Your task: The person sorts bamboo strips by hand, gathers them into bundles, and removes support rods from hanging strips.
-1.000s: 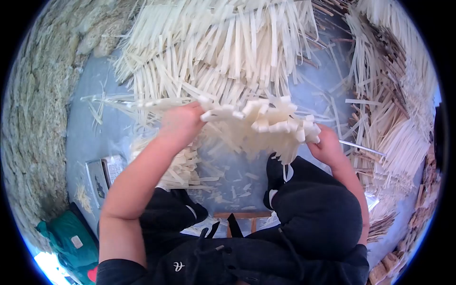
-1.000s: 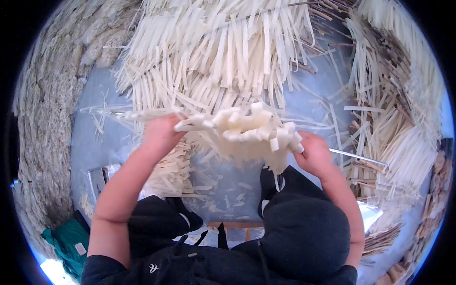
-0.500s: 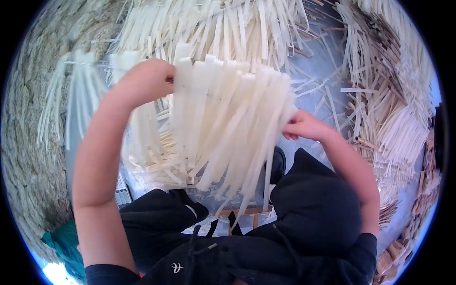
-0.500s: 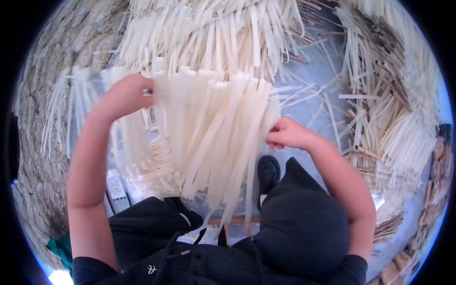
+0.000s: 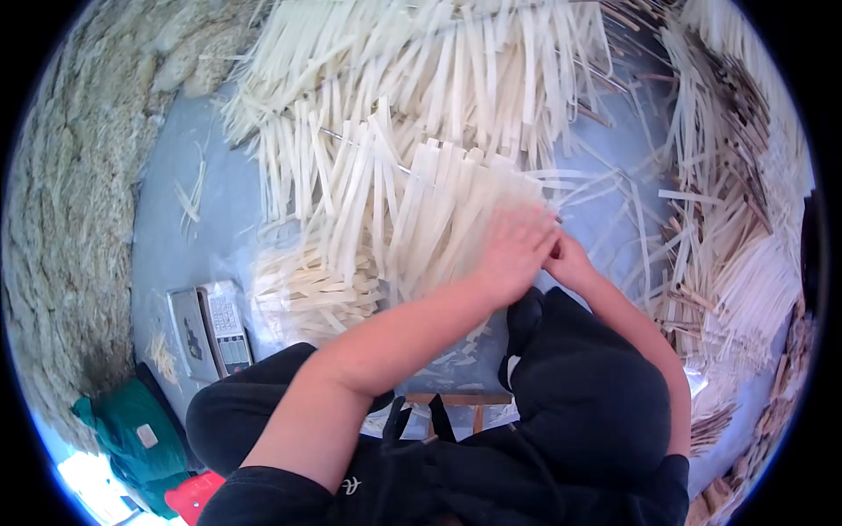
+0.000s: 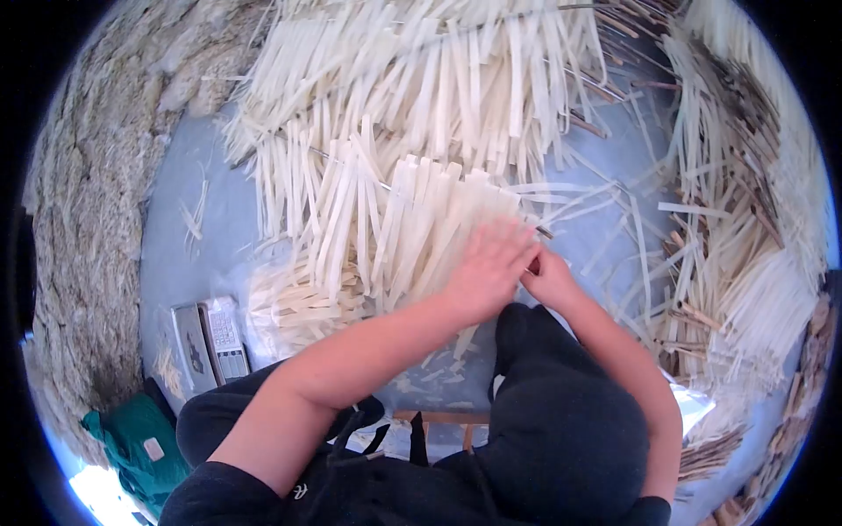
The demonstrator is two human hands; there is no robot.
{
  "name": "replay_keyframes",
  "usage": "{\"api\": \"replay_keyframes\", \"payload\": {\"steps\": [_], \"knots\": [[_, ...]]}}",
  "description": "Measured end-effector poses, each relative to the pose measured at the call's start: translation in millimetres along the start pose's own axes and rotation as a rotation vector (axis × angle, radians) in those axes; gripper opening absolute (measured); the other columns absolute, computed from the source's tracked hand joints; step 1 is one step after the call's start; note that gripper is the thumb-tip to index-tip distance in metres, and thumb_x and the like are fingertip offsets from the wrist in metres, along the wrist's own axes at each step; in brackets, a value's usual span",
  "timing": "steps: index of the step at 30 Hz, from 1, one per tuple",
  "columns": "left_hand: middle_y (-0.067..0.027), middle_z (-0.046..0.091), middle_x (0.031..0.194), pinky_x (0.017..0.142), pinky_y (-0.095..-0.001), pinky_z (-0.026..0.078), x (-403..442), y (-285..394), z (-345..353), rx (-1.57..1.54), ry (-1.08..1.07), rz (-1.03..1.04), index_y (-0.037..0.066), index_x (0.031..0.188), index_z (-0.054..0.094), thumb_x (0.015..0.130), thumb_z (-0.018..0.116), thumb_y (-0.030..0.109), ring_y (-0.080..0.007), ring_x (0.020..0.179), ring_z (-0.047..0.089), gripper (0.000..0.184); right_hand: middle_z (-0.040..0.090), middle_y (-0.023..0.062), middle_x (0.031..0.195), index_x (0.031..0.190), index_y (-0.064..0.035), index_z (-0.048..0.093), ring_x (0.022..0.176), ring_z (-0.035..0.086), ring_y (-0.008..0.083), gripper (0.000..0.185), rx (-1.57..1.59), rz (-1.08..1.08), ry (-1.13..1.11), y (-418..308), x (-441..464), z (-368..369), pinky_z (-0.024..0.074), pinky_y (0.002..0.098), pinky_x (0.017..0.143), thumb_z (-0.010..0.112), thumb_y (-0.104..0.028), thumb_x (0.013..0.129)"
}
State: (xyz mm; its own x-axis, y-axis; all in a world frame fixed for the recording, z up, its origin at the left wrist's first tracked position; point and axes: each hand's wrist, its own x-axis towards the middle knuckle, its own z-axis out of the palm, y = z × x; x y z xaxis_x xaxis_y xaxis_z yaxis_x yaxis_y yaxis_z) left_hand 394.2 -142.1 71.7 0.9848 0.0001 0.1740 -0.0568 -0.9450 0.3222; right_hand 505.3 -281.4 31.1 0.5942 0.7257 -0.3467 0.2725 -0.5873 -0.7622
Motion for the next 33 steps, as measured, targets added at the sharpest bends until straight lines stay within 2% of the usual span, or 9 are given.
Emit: {"api": "replay_keyframes", "payload": {"steps": [2, 5, 7, 10, 14, 23, 25, 27, 33], "knots": [[-0.0120, 0.029, 0.151, 0.111, -0.0616, 0.011, 6.3, 7.6, 7.6, 0.015, 0.003, -0.004, 0.017, 0.137, 0.046, 0.083, 0.054, 0.013, -0.0319, 0.143, 0.021, 0.055, 0.066, 0.0139, 0.082, 0.112, 0.0016, 0.059, 0.074, 0.064, 0.0175, 0.031, 0.100, -0.069, 0.039, -12.0, -7.6, -3.0, 0.0492, 0.0349, 0.067, 0.063, -0.008, 0.082], [-0.0092, 0.023, 0.155, 0.109, -0.0671, 0.009, 8.7, 8.8, 17.2, -0.019, 0.061, -0.022, 0.022, 0.138, 0.045, 0.084, 0.054, 0.015, -0.0297, 0.145, 0.015, 0.055, 0.065, 0.0161, 0.081, 0.108, 0.0033, 0.059, 0.079, 0.066, 0.0245, 0.029, 0.073, -0.106, 0.011, -21.7, -17.2, -7.1, 0.0509, 0.0364, 0.071, 0.063, -0.009, 0.082], [-0.0088, 0.022, 0.155, 0.108, -0.0688, 0.007, 8.8, -0.3, 30.0, -0.019, 0.101, -0.020, 0.023, 0.133, 0.049, 0.084, 0.053, 0.015, -0.0284, 0.145, 0.014, 0.049, 0.063, 0.0196, 0.079, 0.103, -0.0002, 0.059, 0.073, 0.063, 0.0366, 0.030, -0.262, -0.380, 0.245, -16.5, -23.7, -6.3, 0.0509, 0.0425, 0.069, 0.065, -0.020, 0.081], [-0.0073, 0.022, 0.155, 0.107, -0.0712, 0.004, 14.5, -20.8, 21.1, 0.019, 0.050, -0.055, 0.022, 0.118, 0.058, 0.084, 0.053, 0.015, -0.0261, 0.146, 0.014, 0.034, 0.062, 0.0164, 0.078, 0.095, -0.0036, 0.062, 0.071, 0.061, 0.0363, 0.028, -0.321, -0.101, 0.240, -37.1, -38.8, -22.4, 0.0497, 0.0424, 0.065, 0.066, -0.029, 0.084], [-0.0045, 0.023, 0.155, 0.107, -0.0716, 0.003, 18.6, -54.6, 6.1, 0.101, -0.051, -0.142, 0.018, 0.095, 0.063, 0.086, 0.052, 0.014, -0.0243, 0.146, 0.014, 0.015, 0.060, 0.0120, 0.072, 0.079, -0.0064, 0.061, 0.065, 0.060, 0.0321, 0.029, -0.570, -0.148, 0.408, 6.3, -58.5, -61.5, 0.0464, 0.0413, 0.057, 0.062, -0.034, 0.088], [-0.0016, 0.026, 0.154, 0.108, -0.0702, 0.006, 26.6, -89.7, -2.7, 0.044, -0.204, -0.399, 0.016, 0.089, 0.066, 0.085, 0.059, 0.018, -0.0236, 0.146, 0.012, 0.009, 0.057, 0.0130, 0.068, 0.072, -0.0070, 0.059, 0.059, 0.056, 0.0325, 0.029, -0.801, 0.019, 0.706, 101.1, -144.8, -164.1, 0.0440, 0.0429, 0.054, 0.059, -0.029, 0.092], [-0.0014, 0.027, 0.154, 0.108, -0.0695, 0.008, 25.6, -92.8, 5.4, 0.055, -0.195, -0.411, 0.016, 0.087, 0.067, 0.084, 0.061, 0.019, -0.0240, 0.146, 0.012, 0.007, 0.060, 0.0143, 0.072, 0.080, -0.0063, 0.064, 0.062, 0.058, 0.0328, 0.026, -0.711, 0.161, 0.699, 94.2, -133.6, -147.6, 0.0464, 0.0421, 0.058, 0.059, -0.029, 0.091], [-0.0012, 0.027, 0.153, 0.108, -0.0689, 0.010, 24.0, -87.4, 11.6, 0.071, -0.201, -0.423, 0.016, 0.085, 0.067, 0.083, 0.063, 0.020, -0.0243, 0.145, 0.012, 0.006, 0.063, 0.0143, 0.075, 0.091, -0.0064, 0.067, 0.065, 0.060, 0.0318, 0.024, -0.392, 0.007, 0.498, 64.2, -100.9, -113.2, 0.0490, 0.0396, 0.063, 0.060, -0.030, 0.090], [-0.0007, 0.029, 0.152, 0.108, -0.0682, 0.015, 15.2, -67.3, 17.3, 0.028, -0.087, -0.272, 0.017, 0.087, 0.066, 0.081, 0.065, 0.019, -0.0245, 0.145, 0.013, 0.007, 0.063, 0.0079, 0.079, 0.105, -0.0134, 0.066, 0.069, 0.062, 0.0291, 0.025, -0.519, -0.071, 0.192, -18.1, -56.6, -44.8, 0.0494, 0.0398, 0.061, 0.065, -0.029, 0.085]]}}
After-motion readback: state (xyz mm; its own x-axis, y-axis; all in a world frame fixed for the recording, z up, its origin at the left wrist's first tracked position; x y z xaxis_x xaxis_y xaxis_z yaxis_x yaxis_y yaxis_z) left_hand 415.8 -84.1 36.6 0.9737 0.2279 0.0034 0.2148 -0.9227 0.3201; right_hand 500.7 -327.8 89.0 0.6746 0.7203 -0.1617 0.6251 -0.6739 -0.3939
